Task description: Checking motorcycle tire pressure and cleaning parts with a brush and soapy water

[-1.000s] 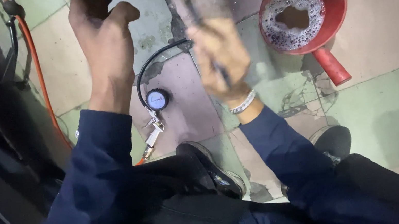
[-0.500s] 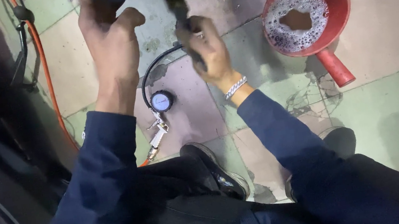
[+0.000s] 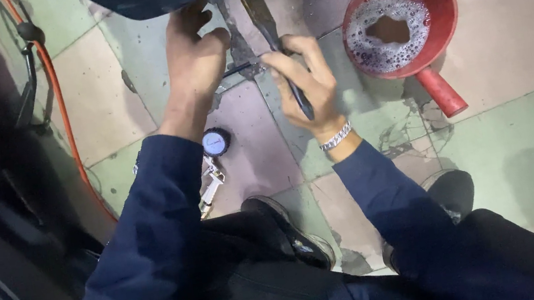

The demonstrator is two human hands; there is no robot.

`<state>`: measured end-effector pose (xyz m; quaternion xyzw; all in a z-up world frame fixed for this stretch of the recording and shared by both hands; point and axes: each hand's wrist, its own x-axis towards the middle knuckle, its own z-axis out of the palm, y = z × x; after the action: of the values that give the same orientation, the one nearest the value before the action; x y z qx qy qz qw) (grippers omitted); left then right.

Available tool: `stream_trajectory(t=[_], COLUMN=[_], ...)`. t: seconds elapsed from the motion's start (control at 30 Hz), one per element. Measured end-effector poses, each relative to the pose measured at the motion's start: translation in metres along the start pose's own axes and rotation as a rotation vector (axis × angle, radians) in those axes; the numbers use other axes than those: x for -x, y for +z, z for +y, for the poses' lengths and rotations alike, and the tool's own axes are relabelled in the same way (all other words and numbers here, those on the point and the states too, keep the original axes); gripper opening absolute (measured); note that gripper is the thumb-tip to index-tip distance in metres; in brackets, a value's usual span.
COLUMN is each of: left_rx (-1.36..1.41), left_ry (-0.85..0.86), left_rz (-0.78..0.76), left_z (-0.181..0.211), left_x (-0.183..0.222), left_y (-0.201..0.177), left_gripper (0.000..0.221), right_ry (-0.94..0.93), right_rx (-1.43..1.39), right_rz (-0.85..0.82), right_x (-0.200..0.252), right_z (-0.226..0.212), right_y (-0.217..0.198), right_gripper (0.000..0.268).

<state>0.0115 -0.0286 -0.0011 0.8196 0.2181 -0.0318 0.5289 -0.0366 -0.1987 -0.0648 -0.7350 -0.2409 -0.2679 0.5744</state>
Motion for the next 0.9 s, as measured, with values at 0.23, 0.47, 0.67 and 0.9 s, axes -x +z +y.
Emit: stream_trajectory(t=[0.23,0.47,0.67,0.9], left_rx=[0.14,0.206,0.17,0.231], left_ry=[-0.03,0.017,0.035,0.084], left_rz=[0.004,-0.026,-0.043,-0.064], left_z=[0.006,-0.001,-0.002,-0.007], left_x=[0.002,0.005,0.004,0.002], left_y=[0.009,0.009,0.007,0.009], left_gripper=[0.065,0.073,0.074,0.076], right_ry=[0.269,0.395,0.879,0.812], right_rx=[0.003,0.326,0.565,0.611], right_rz=[0.252,0.238,0.071,0.052], right_x=[0.008,0.017,0.037,0.041], right_z=[0.047,0.089,0.117,0.122], right_y=[-0.029,-0.104,-0.122,-0.124], right_gripper=[0.018,0.016,0.01,0.012])
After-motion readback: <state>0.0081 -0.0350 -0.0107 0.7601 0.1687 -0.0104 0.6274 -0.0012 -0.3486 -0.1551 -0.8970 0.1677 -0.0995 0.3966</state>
